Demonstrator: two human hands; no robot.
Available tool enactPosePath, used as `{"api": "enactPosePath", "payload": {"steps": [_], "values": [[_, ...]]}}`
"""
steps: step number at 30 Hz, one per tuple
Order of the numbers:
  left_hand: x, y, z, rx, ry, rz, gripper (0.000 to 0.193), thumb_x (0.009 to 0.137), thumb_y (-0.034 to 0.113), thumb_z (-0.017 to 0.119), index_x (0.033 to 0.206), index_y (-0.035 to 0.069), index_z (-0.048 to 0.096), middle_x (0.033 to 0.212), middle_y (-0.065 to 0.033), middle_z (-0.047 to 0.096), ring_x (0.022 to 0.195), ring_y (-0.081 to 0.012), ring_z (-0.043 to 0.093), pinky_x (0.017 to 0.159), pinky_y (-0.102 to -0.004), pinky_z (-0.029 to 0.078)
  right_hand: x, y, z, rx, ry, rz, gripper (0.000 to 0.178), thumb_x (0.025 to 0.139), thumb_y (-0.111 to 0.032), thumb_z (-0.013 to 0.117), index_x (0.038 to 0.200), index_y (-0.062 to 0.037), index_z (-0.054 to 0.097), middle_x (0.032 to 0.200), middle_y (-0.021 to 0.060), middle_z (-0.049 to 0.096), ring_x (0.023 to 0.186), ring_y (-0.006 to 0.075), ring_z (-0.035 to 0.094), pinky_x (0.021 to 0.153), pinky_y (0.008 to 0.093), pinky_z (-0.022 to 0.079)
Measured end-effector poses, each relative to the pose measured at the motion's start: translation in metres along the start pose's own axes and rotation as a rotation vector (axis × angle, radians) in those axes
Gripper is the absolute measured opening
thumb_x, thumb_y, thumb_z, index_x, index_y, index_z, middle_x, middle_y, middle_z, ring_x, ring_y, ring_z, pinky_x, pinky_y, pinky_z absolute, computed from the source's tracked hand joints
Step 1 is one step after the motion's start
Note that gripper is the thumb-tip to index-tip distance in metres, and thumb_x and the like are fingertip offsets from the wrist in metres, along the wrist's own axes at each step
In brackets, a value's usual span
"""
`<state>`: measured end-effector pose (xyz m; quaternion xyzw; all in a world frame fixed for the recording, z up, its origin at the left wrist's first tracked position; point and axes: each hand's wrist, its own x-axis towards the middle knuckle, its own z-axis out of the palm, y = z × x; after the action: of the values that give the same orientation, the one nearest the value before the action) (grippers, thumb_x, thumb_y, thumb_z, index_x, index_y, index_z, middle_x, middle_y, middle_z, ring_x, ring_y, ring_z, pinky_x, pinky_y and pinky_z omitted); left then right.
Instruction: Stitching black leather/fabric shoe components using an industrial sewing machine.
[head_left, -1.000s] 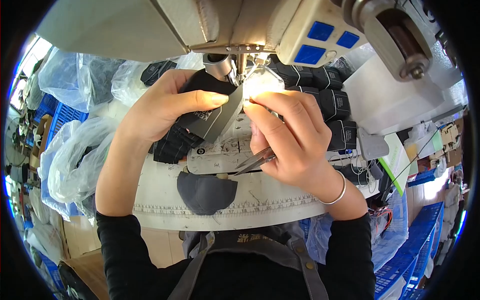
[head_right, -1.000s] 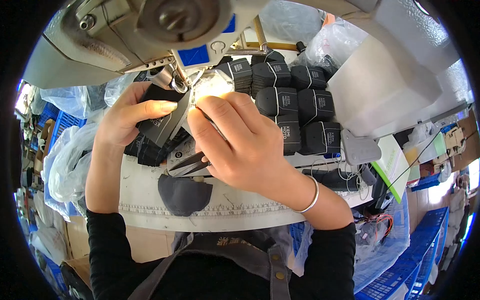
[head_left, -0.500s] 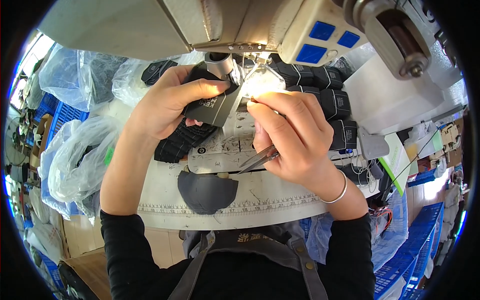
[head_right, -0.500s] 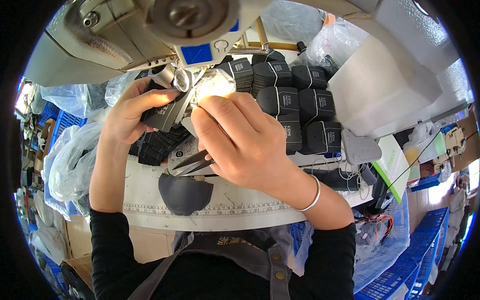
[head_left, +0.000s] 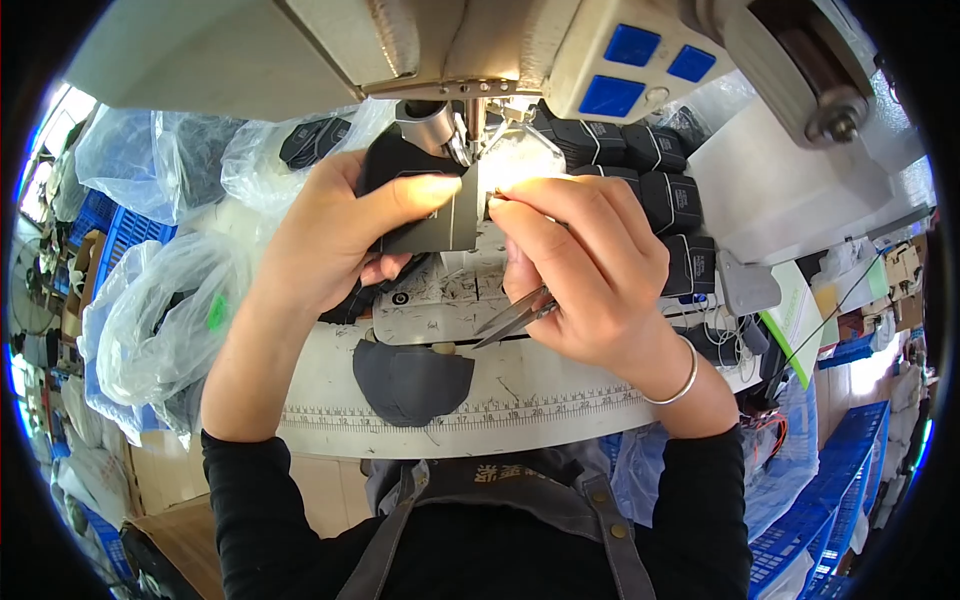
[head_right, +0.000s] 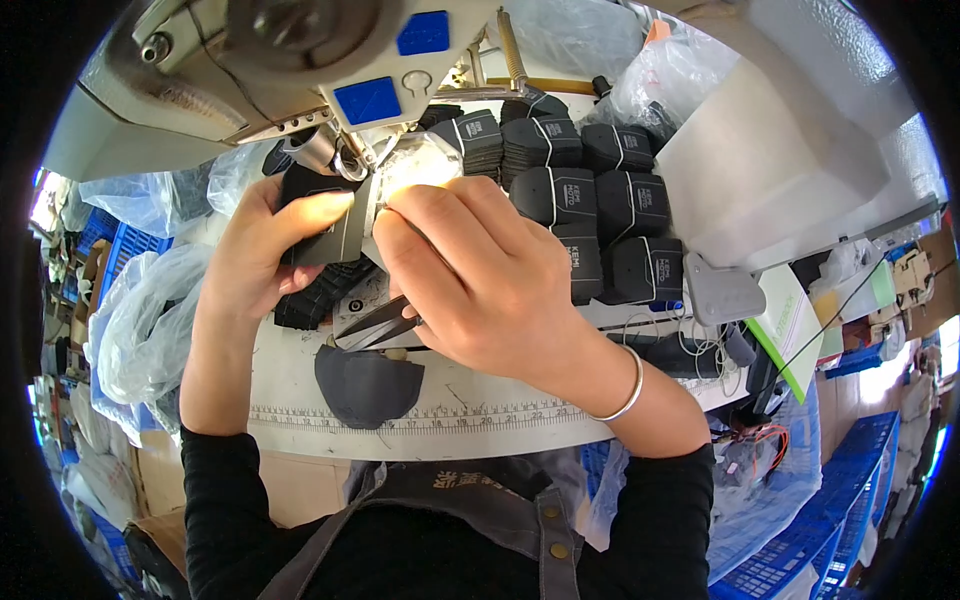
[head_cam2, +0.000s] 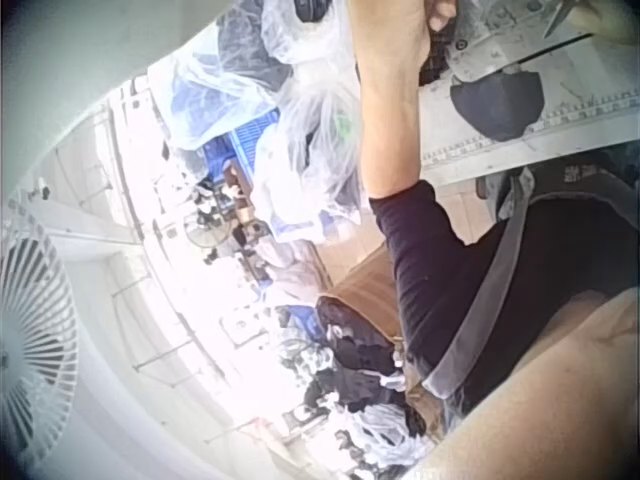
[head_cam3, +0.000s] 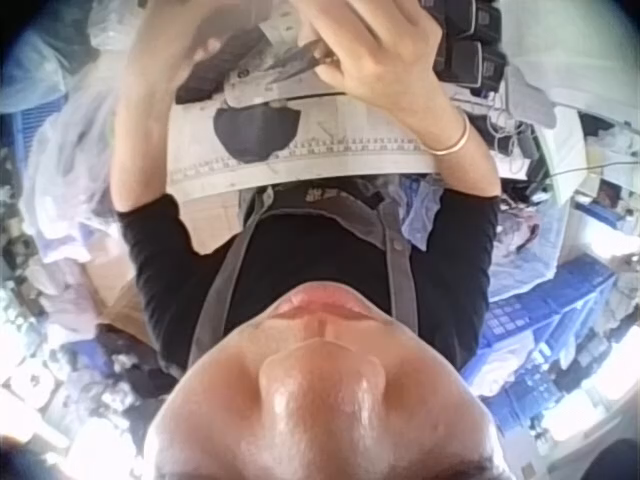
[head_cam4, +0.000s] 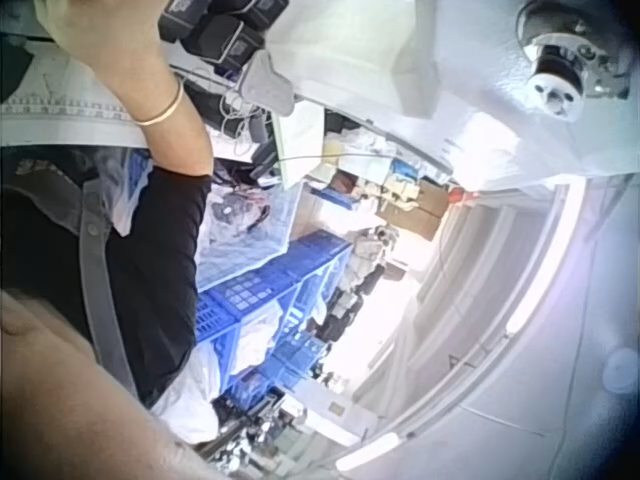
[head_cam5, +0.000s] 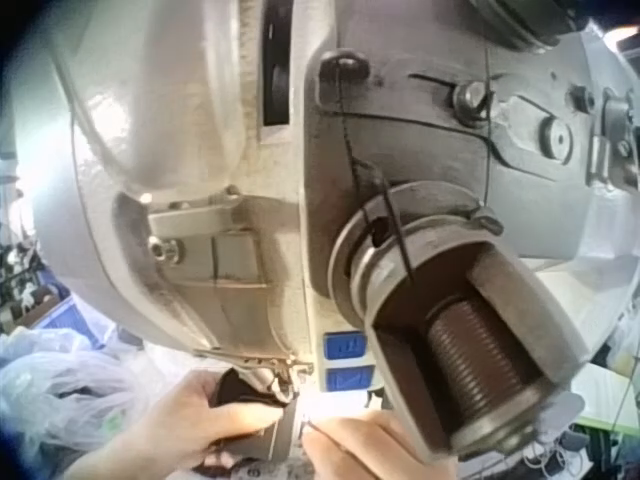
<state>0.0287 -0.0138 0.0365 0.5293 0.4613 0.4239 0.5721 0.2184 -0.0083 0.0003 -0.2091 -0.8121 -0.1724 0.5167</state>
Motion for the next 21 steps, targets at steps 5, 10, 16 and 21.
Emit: {"api": "enactPosePath", "payload": {"steps": [5,10,16,21], "values": [[-0.007,0.003,0.0,0.066,-0.085,-0.066,0.02,0.076,0.02,0.065,0.071,0.002,0.056,0.055,0.0003,0.052,0.038,-0.0033,0.045,0.031,-0.0159,0.03,0.002,0.013,0.006,-0.002,0.104,-0.149,0.03,0.048,-0.005,0.062,0.076,-0.0015,0.055,0.079,0.0056,0.052,0.062,0.0177,0.051,0.046,0.0231,0.041],[-0.008,0.007,0.0,0.035,-0.091,-0.092,0.02,0.075,0.019,0.065,0.073,0.002,0.055,0.055,0.0,0.052,0.037,-0.0033,0.045,0.031,-0.0156,0.03,0.002,0.014,0.008,0.035,0.111,-0.138,0.028,0.047,-0.004,0.063,0.074,-0.0035,0.055,0.077,0.0039,0.053,0.061,0.0176,0.05,0.046,0.0231,0.042],[-0.006,0.009,0.003,0.013,-0.113,-0.086,0.019,0.075,0.018,0.066,0.074,0.001,0.055,0.055,0.0,0.052,0.037,-0.0031,0.045,0.03,-0.0153,0.029,0.001,0.015,0.01,-0.076,0.16,-0.204,0.022,0.05,-0.004,0.061,0.072,-0.0033,0.055,0.076,0.0046,0.053,0.06,0.0161,0.051,0.043,0.0211,0.04],[-0.007,0.006,0.003,0.036,-0.052,-0.067,0.017,0.075,0.015,0.063,0.076,0.001,0.053,0.052,-0.0005,0.049,0.033,-0.0037,0.039,0.027,-0.016,0.023,0.004,0.016,0.017,-0.125,0.195,-0.269,0.021,0.048,-0.005,0.06,0.068,-0.0021,0.055,0.074,0.0046,0.053,0.057,0.0148,0.051,0.041,0.0193,0.037]]}}
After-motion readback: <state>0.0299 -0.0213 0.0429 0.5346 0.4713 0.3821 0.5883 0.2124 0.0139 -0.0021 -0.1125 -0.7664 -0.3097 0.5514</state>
